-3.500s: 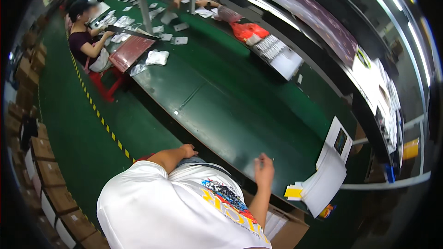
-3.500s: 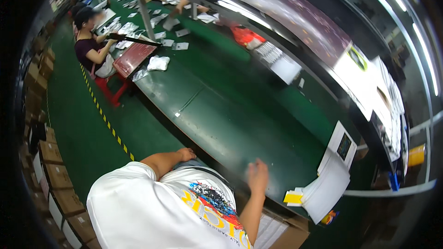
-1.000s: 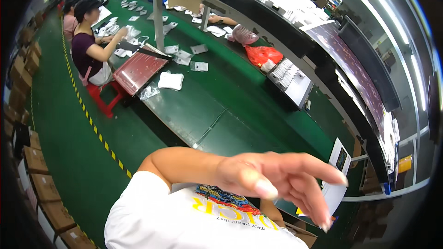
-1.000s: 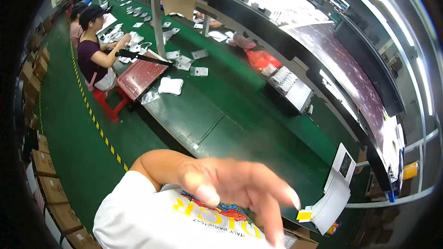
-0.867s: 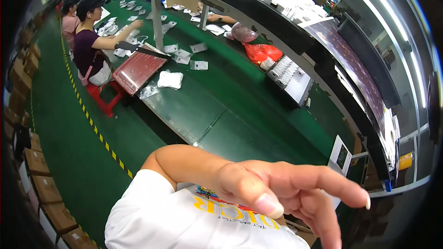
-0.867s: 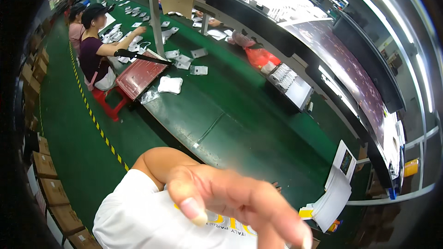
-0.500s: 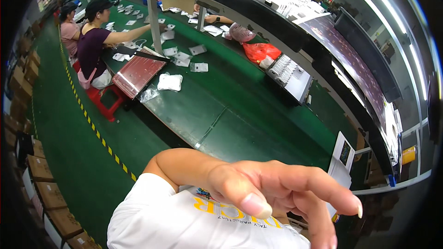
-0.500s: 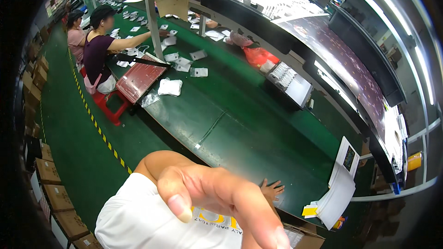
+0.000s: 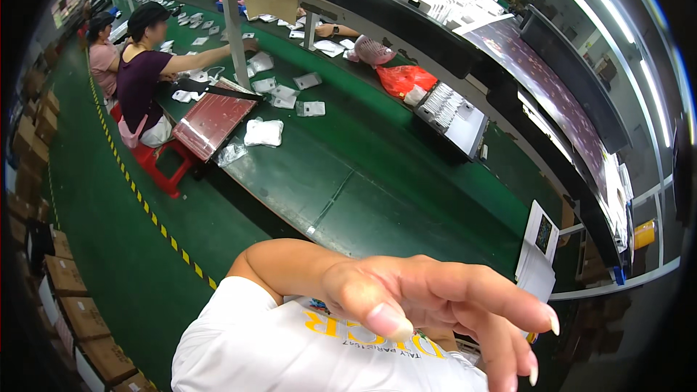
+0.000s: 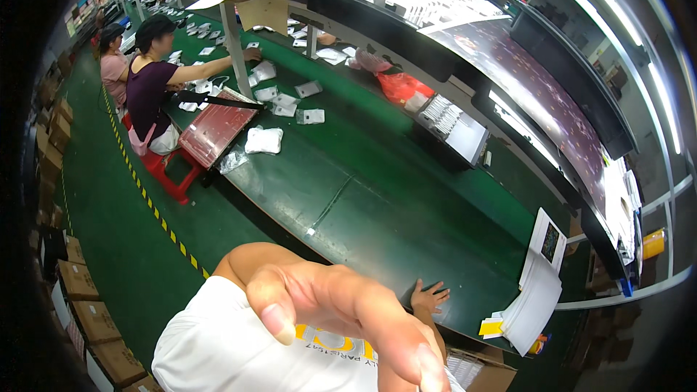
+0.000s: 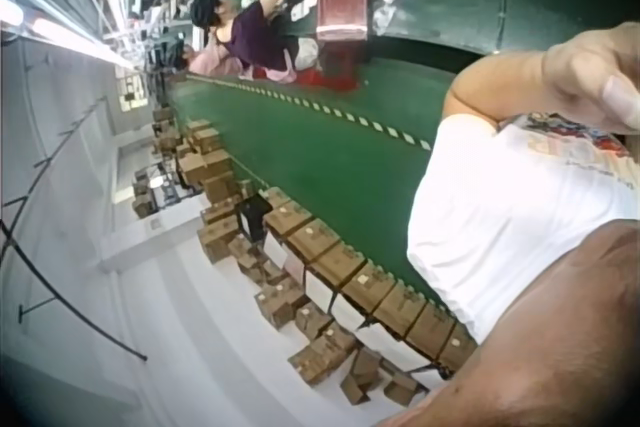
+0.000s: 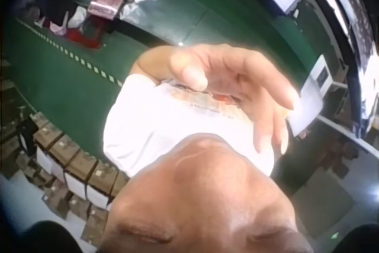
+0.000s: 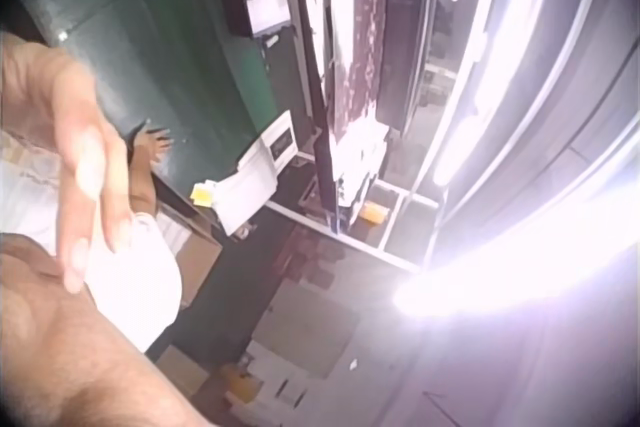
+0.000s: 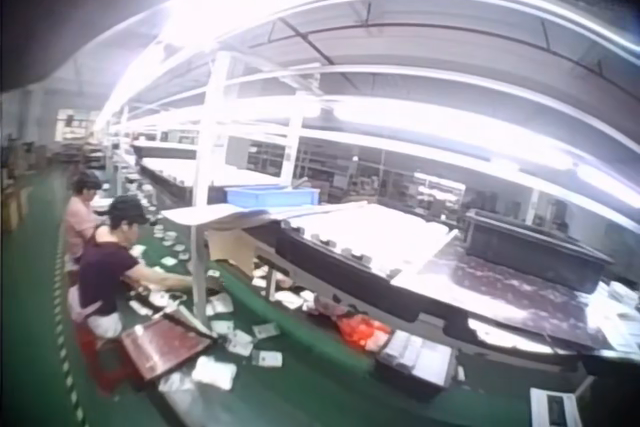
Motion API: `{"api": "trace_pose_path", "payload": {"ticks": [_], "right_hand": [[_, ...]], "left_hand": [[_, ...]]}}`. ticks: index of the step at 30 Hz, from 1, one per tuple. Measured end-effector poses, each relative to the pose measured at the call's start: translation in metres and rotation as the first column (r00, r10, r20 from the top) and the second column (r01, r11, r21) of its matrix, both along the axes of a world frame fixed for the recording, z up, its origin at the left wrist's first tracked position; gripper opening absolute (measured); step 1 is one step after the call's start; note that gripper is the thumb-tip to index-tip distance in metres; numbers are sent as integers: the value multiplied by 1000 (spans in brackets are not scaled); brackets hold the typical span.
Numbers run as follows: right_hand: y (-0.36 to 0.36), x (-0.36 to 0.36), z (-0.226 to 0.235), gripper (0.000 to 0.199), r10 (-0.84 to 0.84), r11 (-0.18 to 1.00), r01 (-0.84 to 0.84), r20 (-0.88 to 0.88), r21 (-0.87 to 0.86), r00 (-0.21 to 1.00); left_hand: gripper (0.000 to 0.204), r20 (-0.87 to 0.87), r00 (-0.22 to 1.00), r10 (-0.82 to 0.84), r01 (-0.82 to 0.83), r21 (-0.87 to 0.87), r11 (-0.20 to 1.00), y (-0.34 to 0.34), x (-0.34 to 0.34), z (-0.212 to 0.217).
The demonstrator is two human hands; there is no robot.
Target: The person gathers plastic-wrapped packets from a conveyor belt, stacks them by hand, handles packaging inserts, and places the packets into a cardboard box.
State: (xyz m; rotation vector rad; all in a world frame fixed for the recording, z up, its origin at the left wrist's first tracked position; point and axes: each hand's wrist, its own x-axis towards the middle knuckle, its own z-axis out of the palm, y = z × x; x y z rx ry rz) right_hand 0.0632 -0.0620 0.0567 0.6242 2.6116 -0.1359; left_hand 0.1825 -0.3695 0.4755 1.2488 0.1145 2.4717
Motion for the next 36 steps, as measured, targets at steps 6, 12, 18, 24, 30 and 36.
{"api": "trace_pose_path", "payload": {"ticks": [6, 12, 18, 24, 30, 36], "right_hand": [[-3, 9, 8, 87, 11, 1000, -12, -65, -15, 998], [20, 16, -37, 86, 110, 993, -104, -117, 50, 987], [14, 13, -18, 109, -7, 995, -6, -134, -97, 991], [28, -3, -11, 139, 98, 979, -102, -36, -174, 995], [22, -10, 6, 139, -22, 982, 42, 113, -183, 993], [24, 2, 9, 138, -10, 971, 30, 85, -236, 996]], "left_hand": [[75, -215, 975, 46, -45, 8, 999, 4, -18, -29], [50, -448, 686, 574, -725, -359, 587, 0, -40, -101], [48, -787, 488, 378, -625, -617, -478, -20, -80, -297], [68, -888, 394, 237, -188, -331, -925, -91, -36, -451], [78, -905, 424, 39, -140, -108, -984, -111, -17, -484], [75, -930, 363, -55, -154, -2, -988, -127, -8, -523]]}}
